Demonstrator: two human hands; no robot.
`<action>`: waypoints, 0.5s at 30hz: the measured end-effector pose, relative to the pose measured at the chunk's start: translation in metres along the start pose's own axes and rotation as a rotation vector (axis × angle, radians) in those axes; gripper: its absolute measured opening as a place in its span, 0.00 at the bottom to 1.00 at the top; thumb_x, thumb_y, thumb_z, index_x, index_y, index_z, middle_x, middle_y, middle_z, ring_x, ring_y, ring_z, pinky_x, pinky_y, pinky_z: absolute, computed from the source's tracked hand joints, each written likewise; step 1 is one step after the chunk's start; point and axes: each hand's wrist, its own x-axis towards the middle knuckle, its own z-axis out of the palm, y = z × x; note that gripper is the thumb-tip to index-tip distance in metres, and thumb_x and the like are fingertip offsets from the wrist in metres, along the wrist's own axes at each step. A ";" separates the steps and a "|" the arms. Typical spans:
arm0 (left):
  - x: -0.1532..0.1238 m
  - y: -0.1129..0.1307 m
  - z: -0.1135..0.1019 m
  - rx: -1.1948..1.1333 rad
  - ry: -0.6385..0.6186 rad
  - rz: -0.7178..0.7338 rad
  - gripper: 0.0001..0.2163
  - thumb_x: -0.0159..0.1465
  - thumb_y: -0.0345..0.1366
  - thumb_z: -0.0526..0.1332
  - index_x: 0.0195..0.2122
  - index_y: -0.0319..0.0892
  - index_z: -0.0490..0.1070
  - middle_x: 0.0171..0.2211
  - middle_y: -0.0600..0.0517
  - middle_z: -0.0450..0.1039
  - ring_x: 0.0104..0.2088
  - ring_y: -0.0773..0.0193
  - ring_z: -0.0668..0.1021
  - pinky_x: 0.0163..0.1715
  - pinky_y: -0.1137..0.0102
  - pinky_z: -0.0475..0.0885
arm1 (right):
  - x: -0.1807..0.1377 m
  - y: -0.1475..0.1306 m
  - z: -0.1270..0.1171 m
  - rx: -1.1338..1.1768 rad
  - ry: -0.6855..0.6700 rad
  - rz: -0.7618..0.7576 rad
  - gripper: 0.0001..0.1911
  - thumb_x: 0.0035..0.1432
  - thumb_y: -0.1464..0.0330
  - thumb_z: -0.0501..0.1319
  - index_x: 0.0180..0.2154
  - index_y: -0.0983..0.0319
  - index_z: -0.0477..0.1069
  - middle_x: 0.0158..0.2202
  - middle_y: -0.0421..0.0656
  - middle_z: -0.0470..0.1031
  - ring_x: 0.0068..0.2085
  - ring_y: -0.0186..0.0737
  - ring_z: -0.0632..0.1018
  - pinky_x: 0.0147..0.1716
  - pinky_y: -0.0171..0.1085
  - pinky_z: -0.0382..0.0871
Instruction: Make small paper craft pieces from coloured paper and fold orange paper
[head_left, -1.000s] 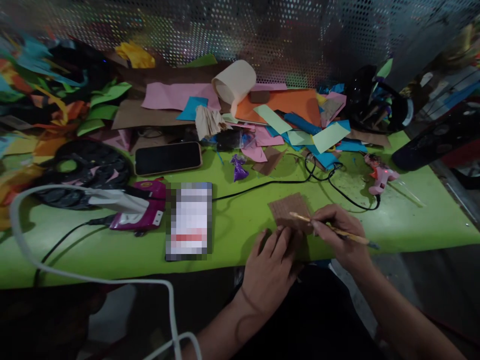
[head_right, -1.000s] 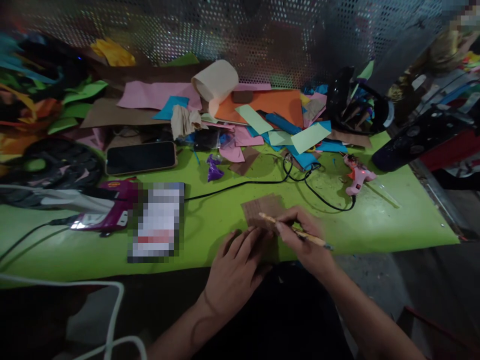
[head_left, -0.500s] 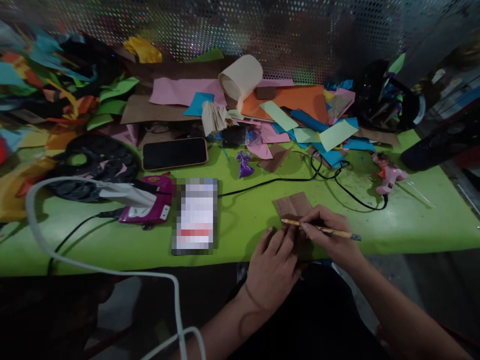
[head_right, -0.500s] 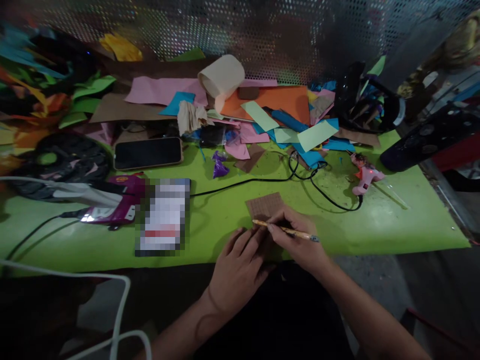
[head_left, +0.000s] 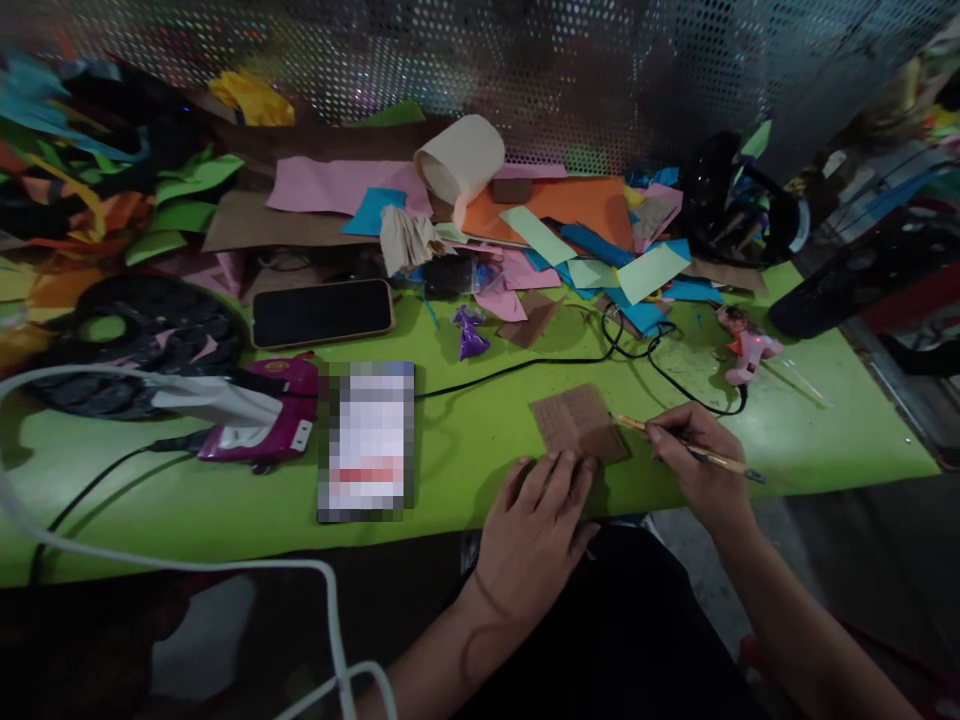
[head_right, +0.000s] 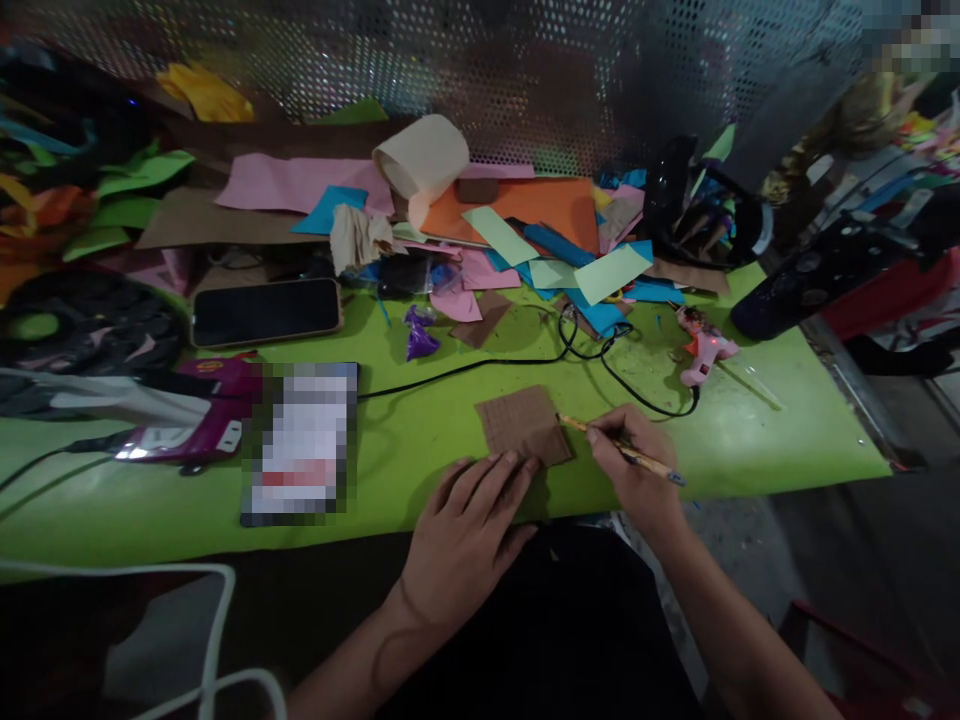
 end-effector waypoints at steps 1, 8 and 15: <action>0.000 0.000 0.000 0.000 0.001 -0.003 0.24 0.68 0.46 0.58 0.63 0.44 0.65 0.60 0.52 0.71 0.57 0.57 0.71 0.61 0.60 0.62 | -0.001 0.001 -0.002 0.004 0.015 0.001 0.06 0.56 0.66 0.64 0.28 0.59 0.72 0.22 0.37 0.72 0.24 0.36 0.72 0.24 0.34 0.63; 0.001 0.003 0.000 -0.002 -0.045 -0.024 0.27 0.66 0.47 0.61 0.64 0.45 0.64 0.60 0.51 0.71 0.57 0.56 0.71 0.62 0.59 0.62 | -0.011 -0.015 0.009 0.239 -0.170 -0.064 0.03 0.60 0.66 0.63 0.35 0.58 0.73 0.31 0.38 0.75 0.32 0.36 0.75 0.32 0.35 0.69; -0.006 0.002 -0.009 -0.054 -0.047 -0.002 0.28 0.68 0.46 0.57 0.66 0.39 0.60 0.66 0.48 0.63 0.63 0.55 0.66 0.65 0.58 0.58 | -0.010 -0.021 0.028 0.387 -0.401 0.062 0.05 0.61 0.65 0.63 0.35 0.59 0.72 0.29 0.38 0.74 0.30 0.34 0.74 0.30 0.33 0.69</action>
